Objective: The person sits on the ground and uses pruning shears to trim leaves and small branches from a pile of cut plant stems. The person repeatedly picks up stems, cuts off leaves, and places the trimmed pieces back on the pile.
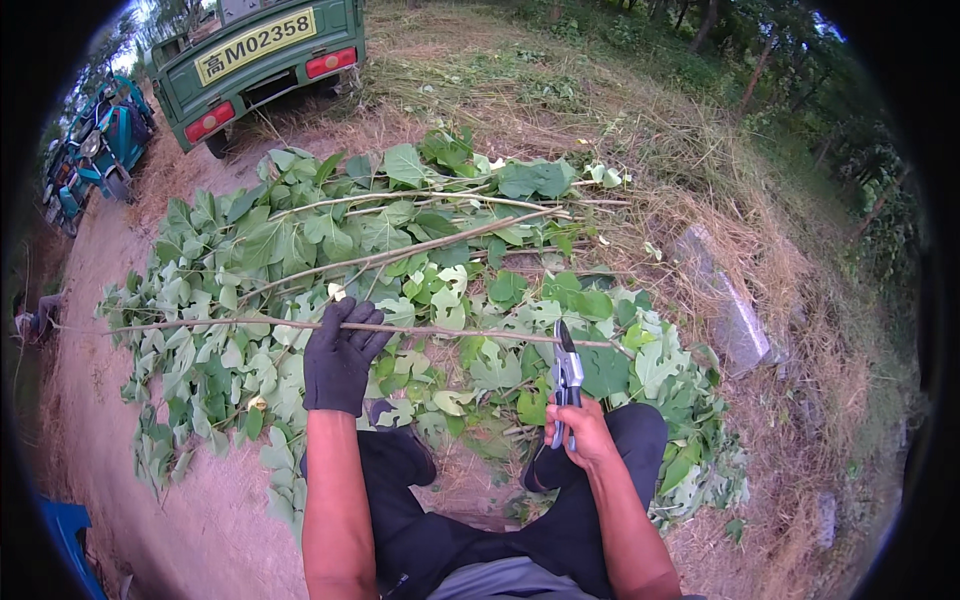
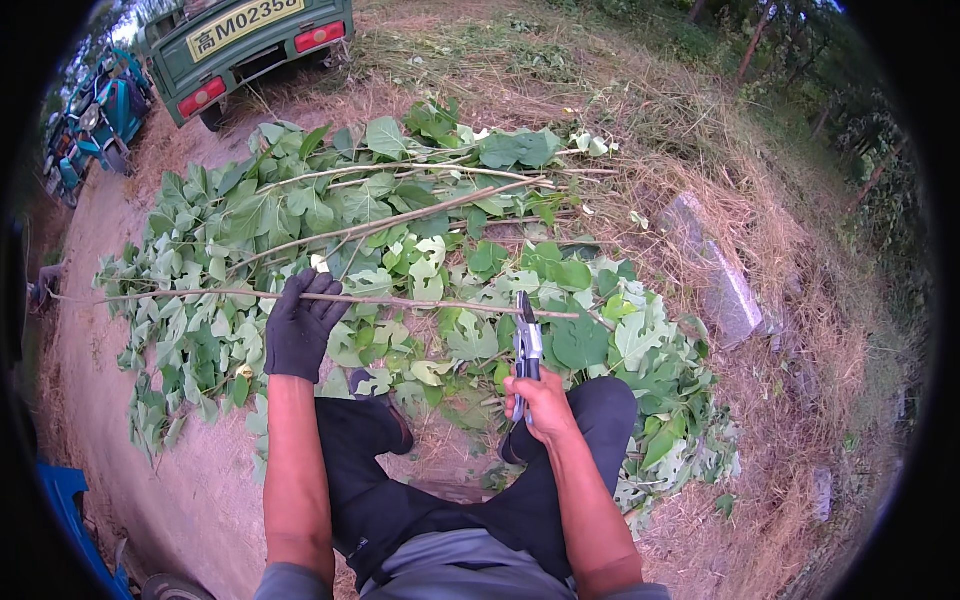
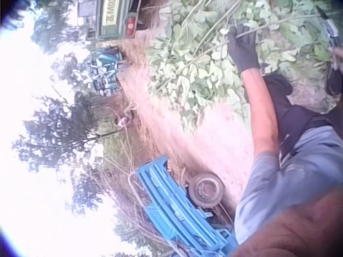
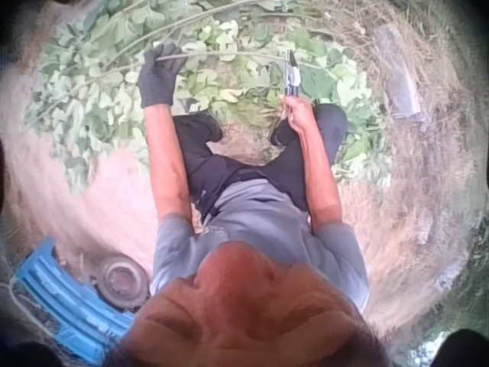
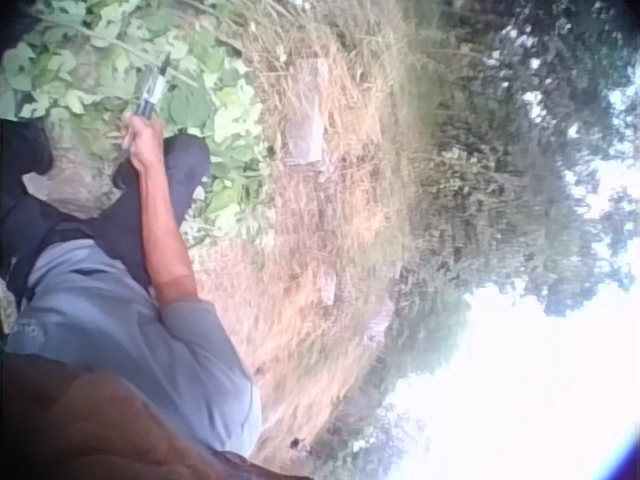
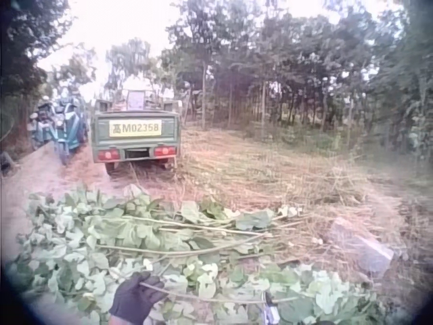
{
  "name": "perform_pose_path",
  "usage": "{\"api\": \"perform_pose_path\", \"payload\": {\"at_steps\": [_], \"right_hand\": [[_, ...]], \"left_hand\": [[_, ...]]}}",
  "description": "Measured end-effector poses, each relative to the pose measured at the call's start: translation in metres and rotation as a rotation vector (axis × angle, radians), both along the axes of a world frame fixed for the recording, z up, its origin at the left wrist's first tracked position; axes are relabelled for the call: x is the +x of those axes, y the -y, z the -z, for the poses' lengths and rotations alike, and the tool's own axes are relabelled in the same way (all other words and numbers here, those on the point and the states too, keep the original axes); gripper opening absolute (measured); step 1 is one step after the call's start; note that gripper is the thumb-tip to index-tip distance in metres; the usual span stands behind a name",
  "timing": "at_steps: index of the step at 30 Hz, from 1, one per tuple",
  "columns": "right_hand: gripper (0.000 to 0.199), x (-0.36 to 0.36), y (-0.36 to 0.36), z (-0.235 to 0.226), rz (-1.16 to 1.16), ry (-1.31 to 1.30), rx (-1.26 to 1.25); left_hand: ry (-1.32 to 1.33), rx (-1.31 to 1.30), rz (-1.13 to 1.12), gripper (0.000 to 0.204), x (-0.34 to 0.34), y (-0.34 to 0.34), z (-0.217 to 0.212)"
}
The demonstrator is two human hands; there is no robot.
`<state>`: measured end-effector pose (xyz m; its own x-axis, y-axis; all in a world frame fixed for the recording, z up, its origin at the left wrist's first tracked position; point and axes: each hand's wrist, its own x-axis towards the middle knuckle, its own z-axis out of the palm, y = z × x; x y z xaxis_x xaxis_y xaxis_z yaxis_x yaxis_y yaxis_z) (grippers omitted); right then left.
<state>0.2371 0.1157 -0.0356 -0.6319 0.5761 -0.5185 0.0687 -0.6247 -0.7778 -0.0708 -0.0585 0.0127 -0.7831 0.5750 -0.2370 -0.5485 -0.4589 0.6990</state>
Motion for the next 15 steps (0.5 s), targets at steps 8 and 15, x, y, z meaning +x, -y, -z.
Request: {"api": "perform_pose_path", "payload": {"at_steps": [8,15], "right_hand": [[0.015,0.005,-0.002,-0.007,0.004,0.089,0.083],[0.019,0.010,-0.004,-0.006,-0.048,0.255,0.342]], "left_hand": [[-0.054,-0.069,-0.005,0.045,0.006,-0.009,0.001],[-0.051,-0.071,-0.051,0.054,-0.001,-0.007,0.004]]}}
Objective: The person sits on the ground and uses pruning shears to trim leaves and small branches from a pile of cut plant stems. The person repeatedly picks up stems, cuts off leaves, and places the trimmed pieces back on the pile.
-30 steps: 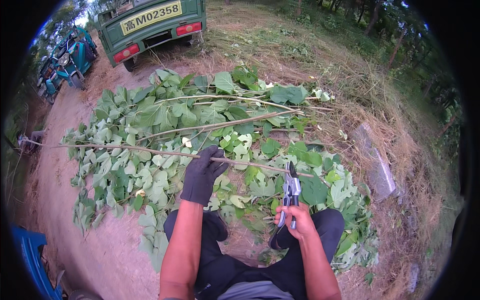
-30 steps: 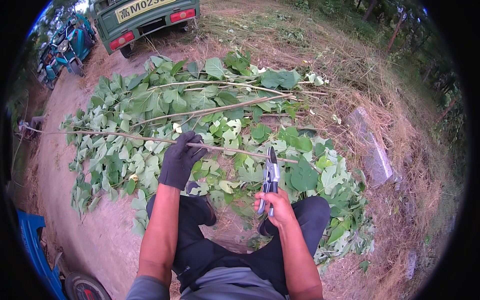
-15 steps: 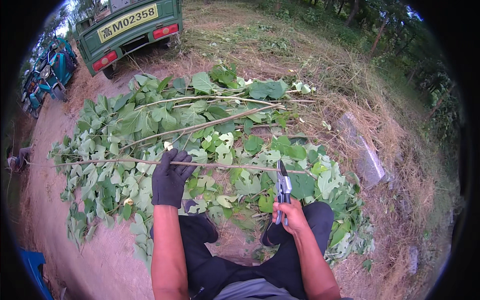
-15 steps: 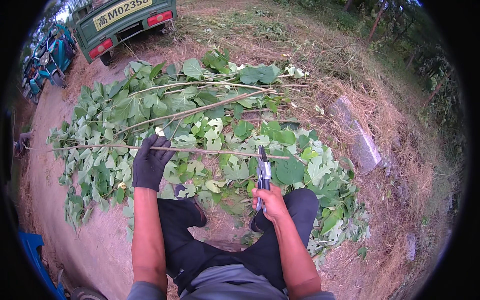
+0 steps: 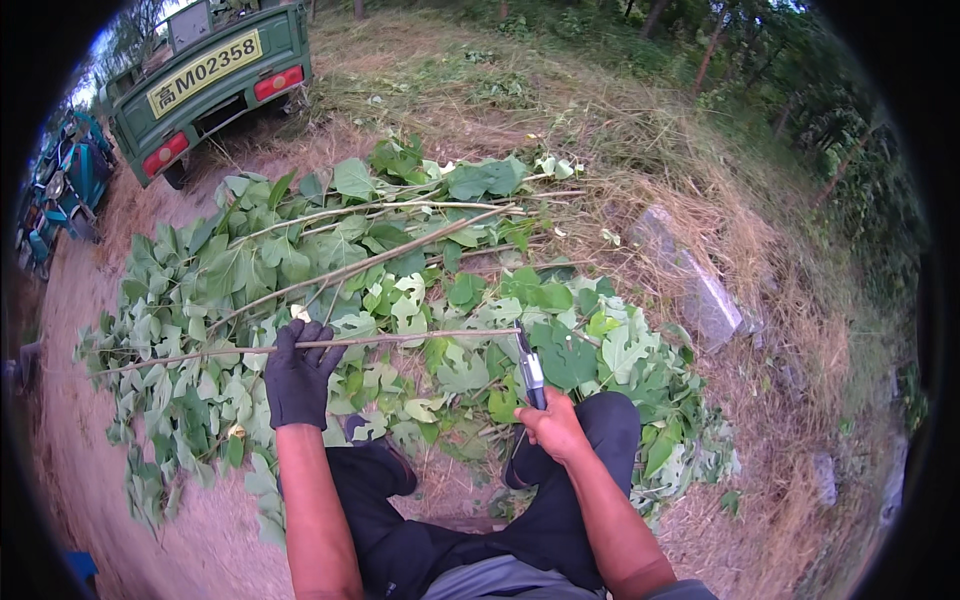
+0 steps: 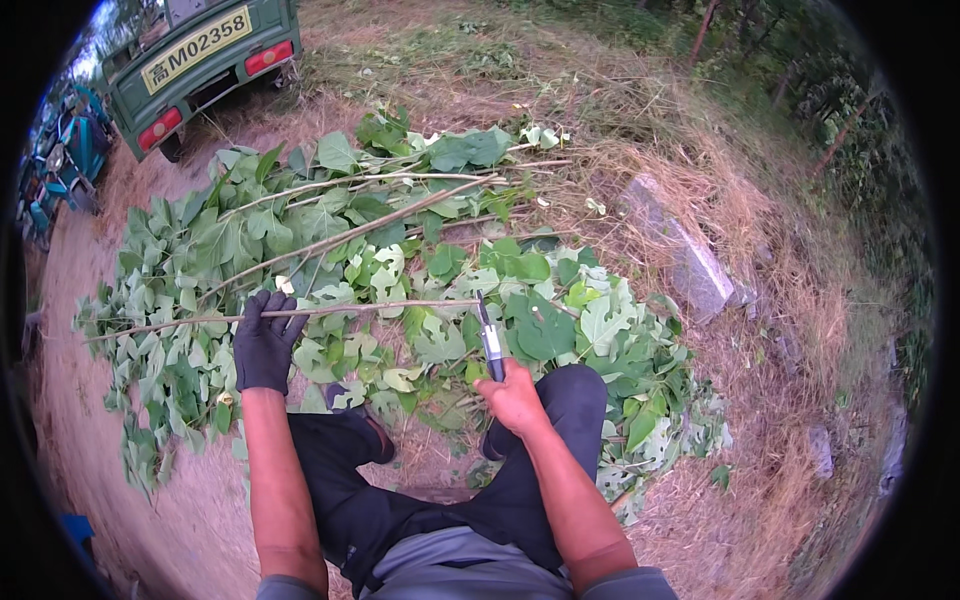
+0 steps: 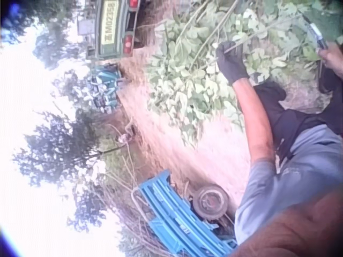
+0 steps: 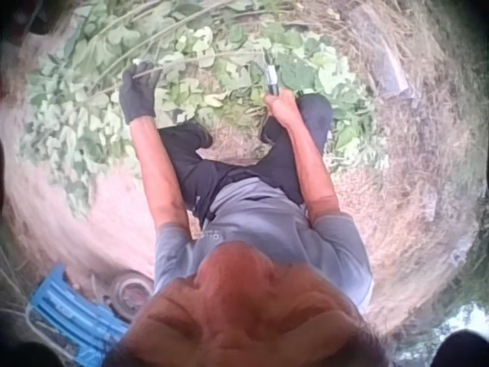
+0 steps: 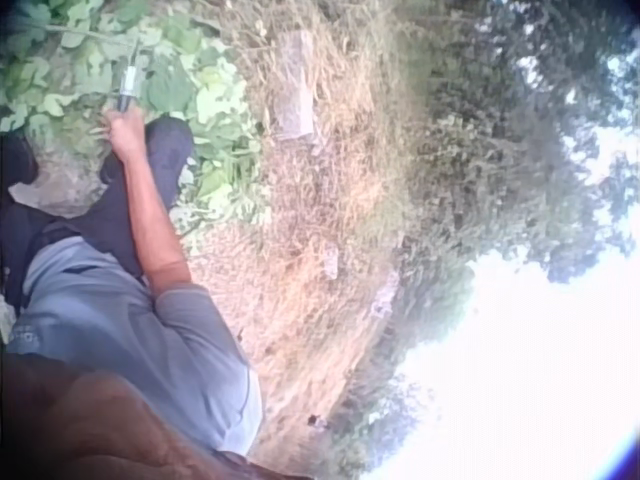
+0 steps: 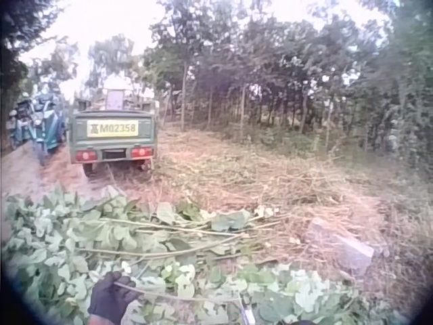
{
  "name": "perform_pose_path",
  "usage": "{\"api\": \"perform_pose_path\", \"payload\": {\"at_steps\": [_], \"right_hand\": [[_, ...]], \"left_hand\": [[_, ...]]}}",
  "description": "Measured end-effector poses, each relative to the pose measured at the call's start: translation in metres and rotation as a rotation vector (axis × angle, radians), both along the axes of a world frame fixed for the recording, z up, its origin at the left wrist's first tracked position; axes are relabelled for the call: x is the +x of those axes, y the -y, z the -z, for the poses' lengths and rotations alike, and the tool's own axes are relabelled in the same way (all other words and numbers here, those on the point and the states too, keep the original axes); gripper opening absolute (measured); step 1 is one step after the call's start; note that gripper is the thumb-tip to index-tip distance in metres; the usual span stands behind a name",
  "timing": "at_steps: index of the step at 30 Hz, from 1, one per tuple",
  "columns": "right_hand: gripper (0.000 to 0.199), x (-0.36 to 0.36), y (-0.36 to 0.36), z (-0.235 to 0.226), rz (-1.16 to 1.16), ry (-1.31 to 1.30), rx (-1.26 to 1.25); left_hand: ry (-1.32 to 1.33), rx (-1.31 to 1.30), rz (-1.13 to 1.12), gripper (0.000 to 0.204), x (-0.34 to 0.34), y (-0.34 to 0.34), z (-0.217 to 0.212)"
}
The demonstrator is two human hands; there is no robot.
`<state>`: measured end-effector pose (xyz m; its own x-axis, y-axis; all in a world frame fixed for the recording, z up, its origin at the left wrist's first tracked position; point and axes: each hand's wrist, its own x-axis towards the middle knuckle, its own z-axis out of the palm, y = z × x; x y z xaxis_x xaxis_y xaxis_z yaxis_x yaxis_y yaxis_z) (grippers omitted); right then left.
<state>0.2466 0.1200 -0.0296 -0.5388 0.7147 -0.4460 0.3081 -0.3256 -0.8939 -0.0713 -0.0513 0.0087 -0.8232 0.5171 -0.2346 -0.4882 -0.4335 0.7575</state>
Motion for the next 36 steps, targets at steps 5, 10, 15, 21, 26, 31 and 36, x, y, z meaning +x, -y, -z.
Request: {"api": "perform_pose_path", "payload": {"at_steps": [5,10,15,21,26,31,36], "right_hand": [[0.026,0.001,0.004,-0.007,-0.043,-0.024,-0.045],[0.036,-0.005,0.013,-0.016,-0.267,-0.117,-0.166],[0.055,-0.021,0.023,-0.019,-0.366,-0.090,-0.114],[0.054,-0.032,0.021,-0.014,-0.366,-0.110,-0.127],[0.053,-0.038,0.023,-0.020,-0.321,-0.169,-0.213],[0.050,-0.045,0.019,-0.021,-0.274,-0.170,-0.233],[0.044,-0.048,0.014,-0.019,-0.265,-0.169,-0.270]], "left_hand": [[-0.006,0.027,-0.068,0.058,-0.006,0.003,0.006],[0.015,0.064,-0.071,0.057,-0.003,-0.002,0.007],[0.027,0.070,-0.064,0.054,0.002,-0.001,0.005],[0.016,0.093,-0.057,0.049,0.003,-0.001,0.002],[-0.019,0.085,-0.062,0.043,0.007,-0.005,-0.005],[-0.083,0.091,-0.006,0.039,0.011,-0.005,-0.010],[-0.123,0.116,0.045,0.037,0.019,-0.007,-0.015]]}}
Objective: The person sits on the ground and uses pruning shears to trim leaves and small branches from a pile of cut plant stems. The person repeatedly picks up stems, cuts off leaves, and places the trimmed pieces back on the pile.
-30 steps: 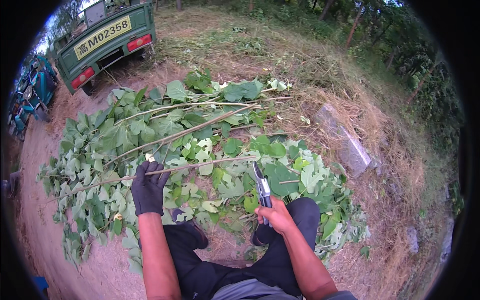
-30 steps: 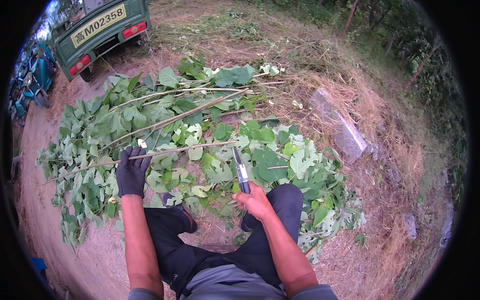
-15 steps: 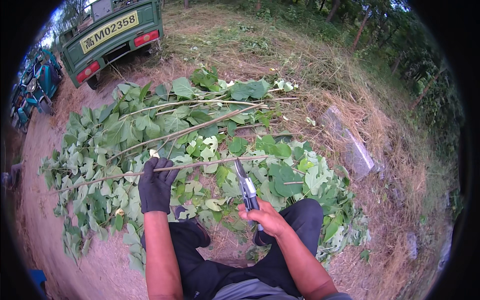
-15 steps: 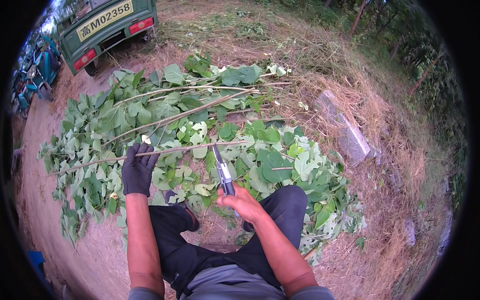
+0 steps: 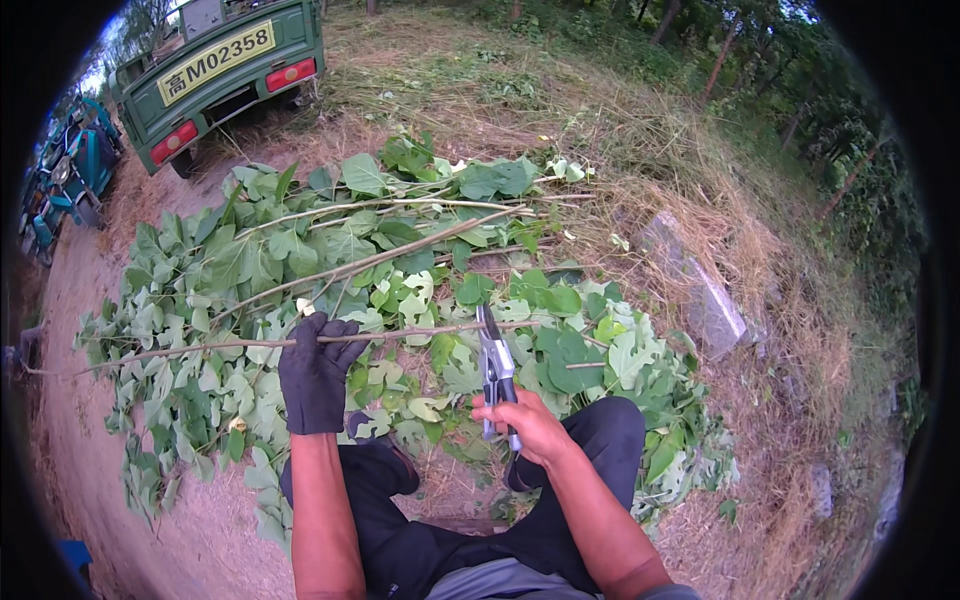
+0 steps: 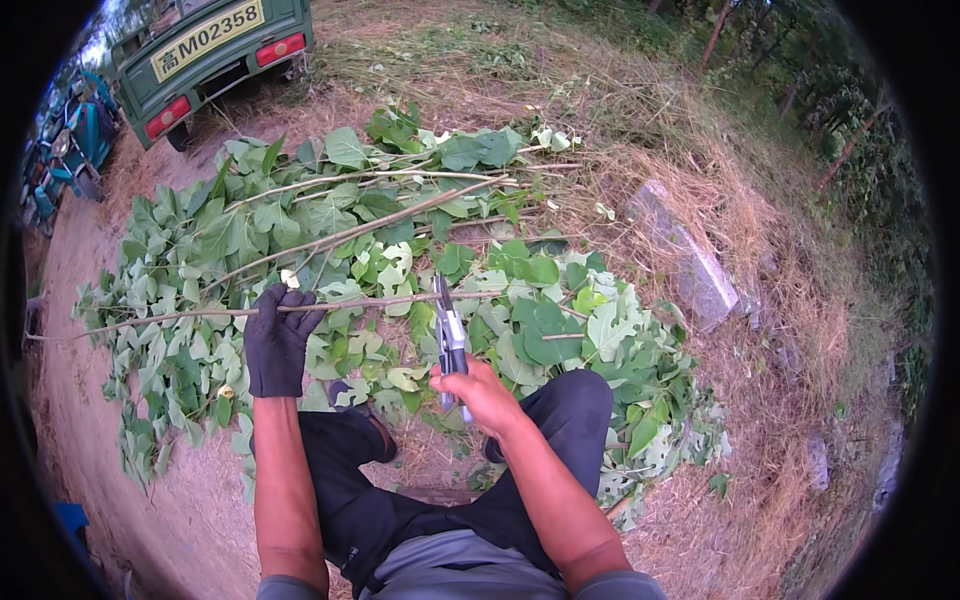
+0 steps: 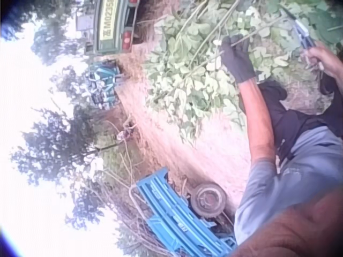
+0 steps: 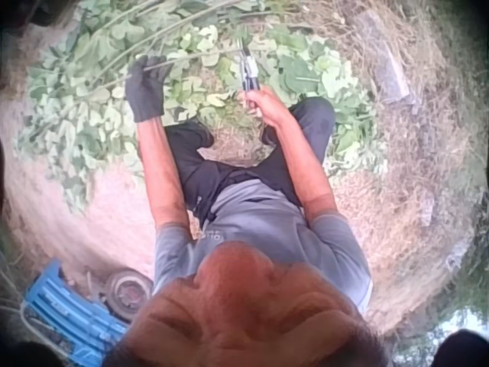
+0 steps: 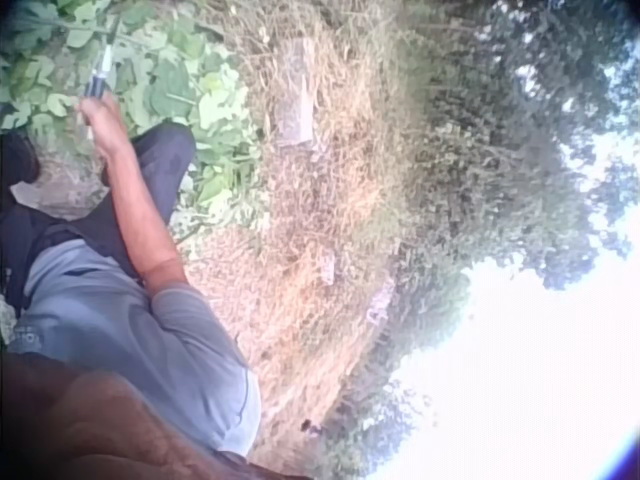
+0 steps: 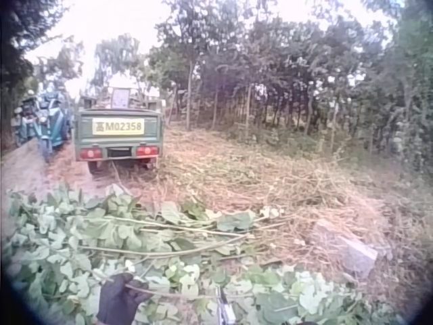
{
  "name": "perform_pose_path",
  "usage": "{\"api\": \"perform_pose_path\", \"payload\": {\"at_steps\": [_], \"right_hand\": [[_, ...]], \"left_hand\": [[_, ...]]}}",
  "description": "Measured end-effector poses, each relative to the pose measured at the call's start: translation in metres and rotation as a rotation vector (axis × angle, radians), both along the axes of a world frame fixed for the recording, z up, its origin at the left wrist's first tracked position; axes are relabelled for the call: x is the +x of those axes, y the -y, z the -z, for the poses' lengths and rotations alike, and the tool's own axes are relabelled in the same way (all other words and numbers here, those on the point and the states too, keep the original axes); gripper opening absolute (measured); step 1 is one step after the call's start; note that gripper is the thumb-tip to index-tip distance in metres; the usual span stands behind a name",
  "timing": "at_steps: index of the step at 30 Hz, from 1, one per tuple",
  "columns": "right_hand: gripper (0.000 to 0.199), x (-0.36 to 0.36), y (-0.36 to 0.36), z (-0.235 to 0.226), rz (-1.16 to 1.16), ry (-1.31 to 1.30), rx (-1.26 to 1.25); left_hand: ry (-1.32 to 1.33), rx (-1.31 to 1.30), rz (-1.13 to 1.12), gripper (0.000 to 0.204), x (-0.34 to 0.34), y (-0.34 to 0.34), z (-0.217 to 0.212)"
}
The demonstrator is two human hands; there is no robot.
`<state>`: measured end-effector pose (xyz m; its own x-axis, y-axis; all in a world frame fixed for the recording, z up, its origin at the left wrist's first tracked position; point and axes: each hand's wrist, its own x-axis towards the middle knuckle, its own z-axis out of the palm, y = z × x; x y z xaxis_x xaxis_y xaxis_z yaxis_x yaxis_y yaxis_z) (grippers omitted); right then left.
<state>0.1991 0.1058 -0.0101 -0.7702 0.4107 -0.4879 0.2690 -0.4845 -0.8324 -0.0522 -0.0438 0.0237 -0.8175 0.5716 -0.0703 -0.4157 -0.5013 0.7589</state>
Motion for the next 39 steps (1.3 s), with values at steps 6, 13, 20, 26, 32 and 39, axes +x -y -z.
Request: {"api": "perform_pose_path", "payload": {"at_steps": [6,13,20,26,32,39], "right_hand": [[0.028,-0.005,0.015,-0.011,0.175,-0.074,-0.126],[0.024,-0.001,0.015,-0.001,0.272,-0.052,-0.170],[0.018,0.006,0.007,0.008,0.254,0.040,-0.007],[0.019,0.008,0.008,0.007,0.228,0.070,0.082],[0.021,0.011,0.005,0.001,0.164,0.140,0.180],[0.022,0.026,0.007,0.003,0.108,0.092,0.207]], "left_hand": [[-0.029,-0.006,0.036,0.037,0.001,-0.003,0.003],[0.038,-0.041,0.040,0.041,0.014,-0.014,0.006],[0.058,-0.091,0.142,0.042,0.012,-0.017,0.012],[0.091,-0.101,0.127,0.043,0.013,-0.018,0.014],[0.067,-0.103,0.071,0.044,0.012,-0.018,0.017],[0.086,-0.103,-0.022,0.044,0.005,-0.015,0.014]]}}
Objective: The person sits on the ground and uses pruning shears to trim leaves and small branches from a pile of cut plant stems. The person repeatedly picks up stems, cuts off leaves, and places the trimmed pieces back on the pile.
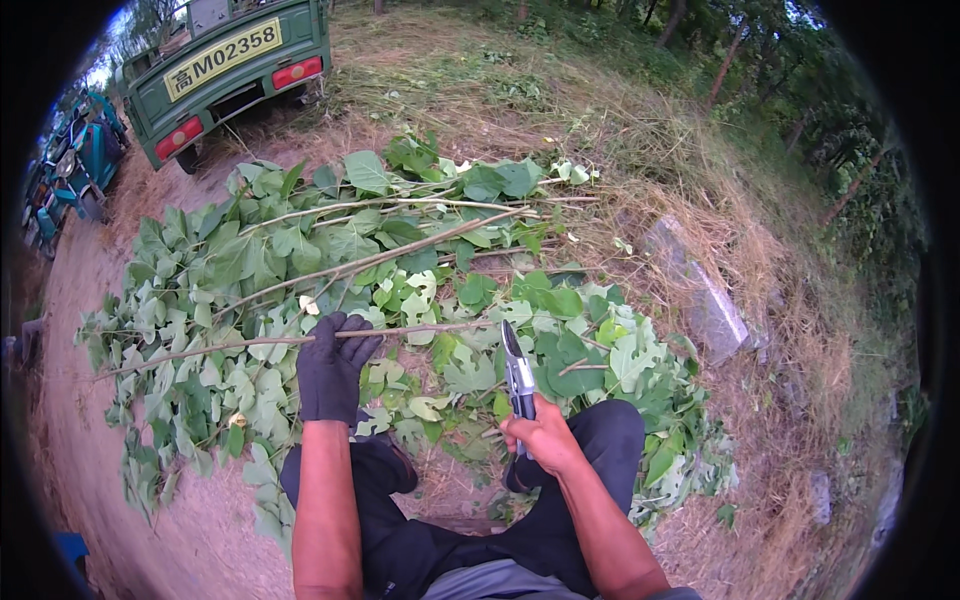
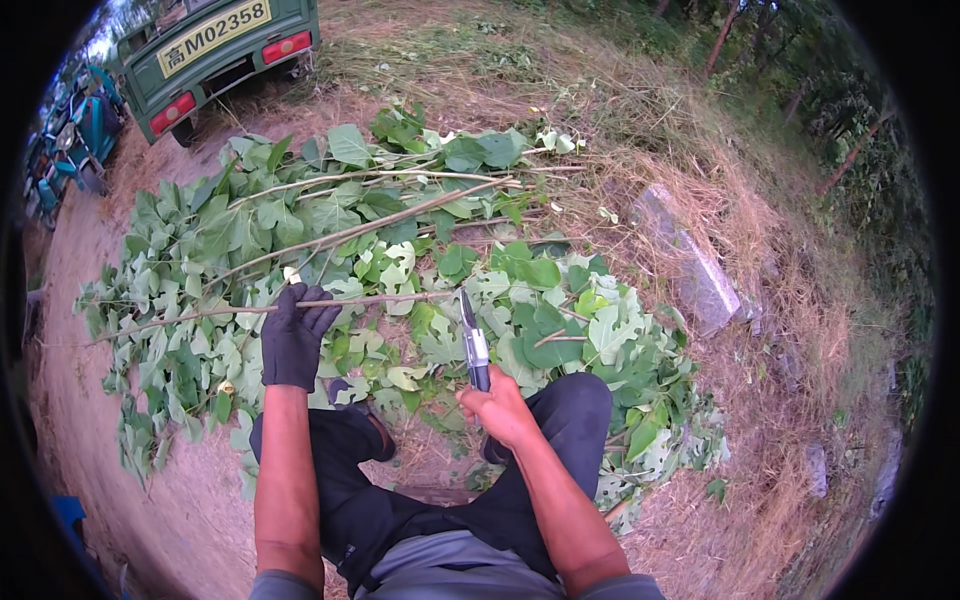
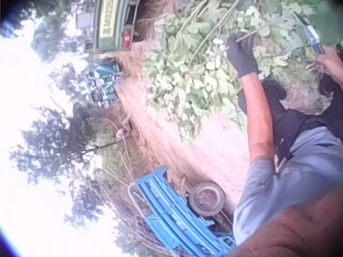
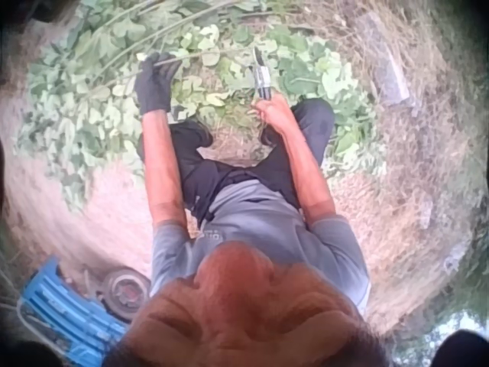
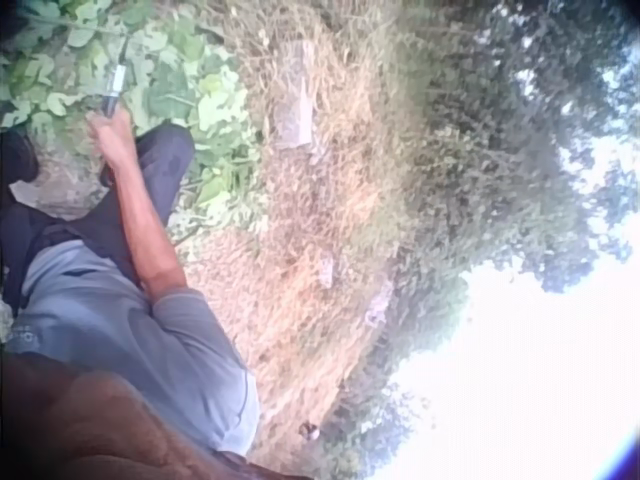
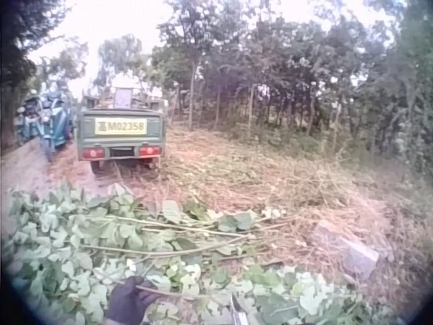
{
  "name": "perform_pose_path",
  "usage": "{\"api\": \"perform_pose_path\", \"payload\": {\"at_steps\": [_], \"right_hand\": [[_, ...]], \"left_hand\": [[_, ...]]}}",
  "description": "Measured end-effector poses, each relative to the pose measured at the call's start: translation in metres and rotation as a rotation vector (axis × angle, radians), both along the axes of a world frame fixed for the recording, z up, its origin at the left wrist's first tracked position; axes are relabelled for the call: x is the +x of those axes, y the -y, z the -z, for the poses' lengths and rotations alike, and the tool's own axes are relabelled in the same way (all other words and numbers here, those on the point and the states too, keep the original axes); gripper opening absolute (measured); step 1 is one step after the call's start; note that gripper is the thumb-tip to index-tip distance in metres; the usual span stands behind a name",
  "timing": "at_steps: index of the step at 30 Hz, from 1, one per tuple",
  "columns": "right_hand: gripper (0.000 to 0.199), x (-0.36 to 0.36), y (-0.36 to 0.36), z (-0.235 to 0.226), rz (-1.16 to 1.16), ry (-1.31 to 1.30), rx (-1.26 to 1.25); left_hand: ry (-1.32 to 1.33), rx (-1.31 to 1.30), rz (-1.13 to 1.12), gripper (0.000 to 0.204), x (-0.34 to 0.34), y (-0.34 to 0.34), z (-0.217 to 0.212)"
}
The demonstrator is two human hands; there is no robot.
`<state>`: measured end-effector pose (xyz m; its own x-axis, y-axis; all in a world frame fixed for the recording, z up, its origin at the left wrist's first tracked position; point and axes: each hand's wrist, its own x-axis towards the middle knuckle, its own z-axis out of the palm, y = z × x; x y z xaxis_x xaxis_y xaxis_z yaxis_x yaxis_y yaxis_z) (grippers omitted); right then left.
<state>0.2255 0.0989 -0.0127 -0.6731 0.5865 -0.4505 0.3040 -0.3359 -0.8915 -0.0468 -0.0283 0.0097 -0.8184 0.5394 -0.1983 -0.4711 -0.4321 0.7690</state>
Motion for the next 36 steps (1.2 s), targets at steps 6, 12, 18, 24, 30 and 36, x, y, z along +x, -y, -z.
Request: {"api": "perform_pose_path", "payload": {"at_steps": [6,12,18,24,30,36], "right_hand": [[0.040,-0.007,0.013,-0.004,-0.215,-0.054,-0.108],[0.049,-0.023,0.030,-0.011,-0.259,-0.145,-0.296],[0.052,-0.035,0.035,-0.011,-0.197,-0.160,-0.313],[0.048,-0.043,0.032,-0.011,-0.148,-0.175,-0.311],[0.038,-0.049,0.031,-0.016,-0.143,-0.181,-0.288],[0.025,-0.045,0.033,-0.023,0.022,-0.203,-0.381]], "left_hand": [[0.034,0.044,0.055,0.039,-0.002,0.003,0.005],[0.030,0.039,0.057,0.039,0.001,0.003,0.003],[0.009,0.055,0.085,0.041,0.006,0.000,0.001],[-0.008,0.077,0.162,0.039,0.009,-0.002,0.002],[-0.007,0.072,0.201,0.038,0.009,-0.001,0.001],[-0.049,-0.065,0.261,0.047,0.014,-0.003,-0.010]]}}
